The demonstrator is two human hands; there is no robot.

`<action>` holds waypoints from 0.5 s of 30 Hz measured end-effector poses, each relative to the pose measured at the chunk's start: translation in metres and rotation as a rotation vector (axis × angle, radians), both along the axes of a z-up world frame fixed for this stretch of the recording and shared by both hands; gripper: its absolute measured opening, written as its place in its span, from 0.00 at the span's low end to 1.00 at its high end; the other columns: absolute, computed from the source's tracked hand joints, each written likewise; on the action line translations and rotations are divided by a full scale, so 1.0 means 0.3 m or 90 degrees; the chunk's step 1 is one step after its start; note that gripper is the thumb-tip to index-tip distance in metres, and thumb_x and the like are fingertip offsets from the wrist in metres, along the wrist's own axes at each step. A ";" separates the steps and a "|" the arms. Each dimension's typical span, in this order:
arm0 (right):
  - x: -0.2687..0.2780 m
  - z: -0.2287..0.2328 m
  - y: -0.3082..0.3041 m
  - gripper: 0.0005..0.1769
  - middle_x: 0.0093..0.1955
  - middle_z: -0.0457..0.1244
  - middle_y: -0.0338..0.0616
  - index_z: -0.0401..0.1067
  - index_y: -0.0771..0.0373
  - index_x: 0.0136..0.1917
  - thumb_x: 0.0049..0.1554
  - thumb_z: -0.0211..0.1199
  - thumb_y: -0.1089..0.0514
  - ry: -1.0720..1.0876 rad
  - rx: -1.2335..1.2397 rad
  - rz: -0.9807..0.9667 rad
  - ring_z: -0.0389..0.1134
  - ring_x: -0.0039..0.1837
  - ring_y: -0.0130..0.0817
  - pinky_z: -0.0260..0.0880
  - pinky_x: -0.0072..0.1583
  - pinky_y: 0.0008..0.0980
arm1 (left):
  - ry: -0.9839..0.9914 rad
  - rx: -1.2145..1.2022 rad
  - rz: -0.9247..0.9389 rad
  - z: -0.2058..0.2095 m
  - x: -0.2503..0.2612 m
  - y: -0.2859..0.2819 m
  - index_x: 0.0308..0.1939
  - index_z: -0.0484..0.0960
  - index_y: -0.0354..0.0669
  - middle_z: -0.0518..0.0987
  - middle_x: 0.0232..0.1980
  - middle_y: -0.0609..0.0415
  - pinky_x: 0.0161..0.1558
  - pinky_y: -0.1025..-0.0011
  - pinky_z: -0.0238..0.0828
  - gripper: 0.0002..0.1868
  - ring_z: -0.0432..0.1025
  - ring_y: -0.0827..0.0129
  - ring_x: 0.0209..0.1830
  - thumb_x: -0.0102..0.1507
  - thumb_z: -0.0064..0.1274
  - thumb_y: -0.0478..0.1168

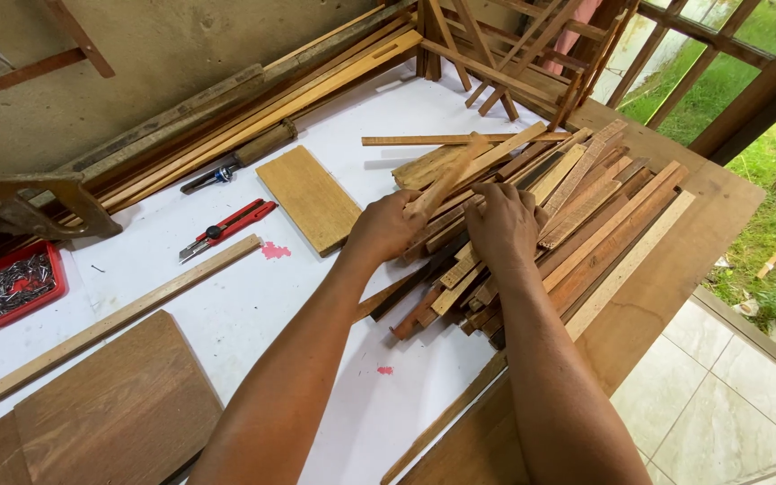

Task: Manually sanding a small strip of wood with sandpaper on a workshop bench.

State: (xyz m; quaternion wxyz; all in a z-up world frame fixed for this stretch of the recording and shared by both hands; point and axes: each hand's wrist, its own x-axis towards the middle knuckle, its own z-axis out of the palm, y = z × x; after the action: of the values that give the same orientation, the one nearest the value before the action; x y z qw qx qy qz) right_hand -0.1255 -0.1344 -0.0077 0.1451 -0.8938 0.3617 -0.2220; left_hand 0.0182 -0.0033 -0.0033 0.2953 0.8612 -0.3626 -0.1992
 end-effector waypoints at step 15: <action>0.054 -0.187 -0.173 0.29 0.81 0.54 0.53 0.51 0.58 0.86 0.76 0.50 0.51 -0.534 0.269 0.213 0.60 0.78 0.39 0.64 0.74 0.42 | 0.474 -0.063 -0.186 -0.064 0.034 0.020 0.73 0.68 0.52 0.78 0.43 0.47 0.33 0.68 0.69 0.34 0.68 0.71 0.29 0.61 0.49 0.34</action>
State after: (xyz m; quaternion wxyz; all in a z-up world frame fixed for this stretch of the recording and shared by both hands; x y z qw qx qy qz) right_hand -0.1093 -0.1863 -0.0639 0.4894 -0.7242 0.1611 -0.4583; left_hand 0.0284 0.0027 -0.0226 0.4158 0.6541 -0.3587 -0.5201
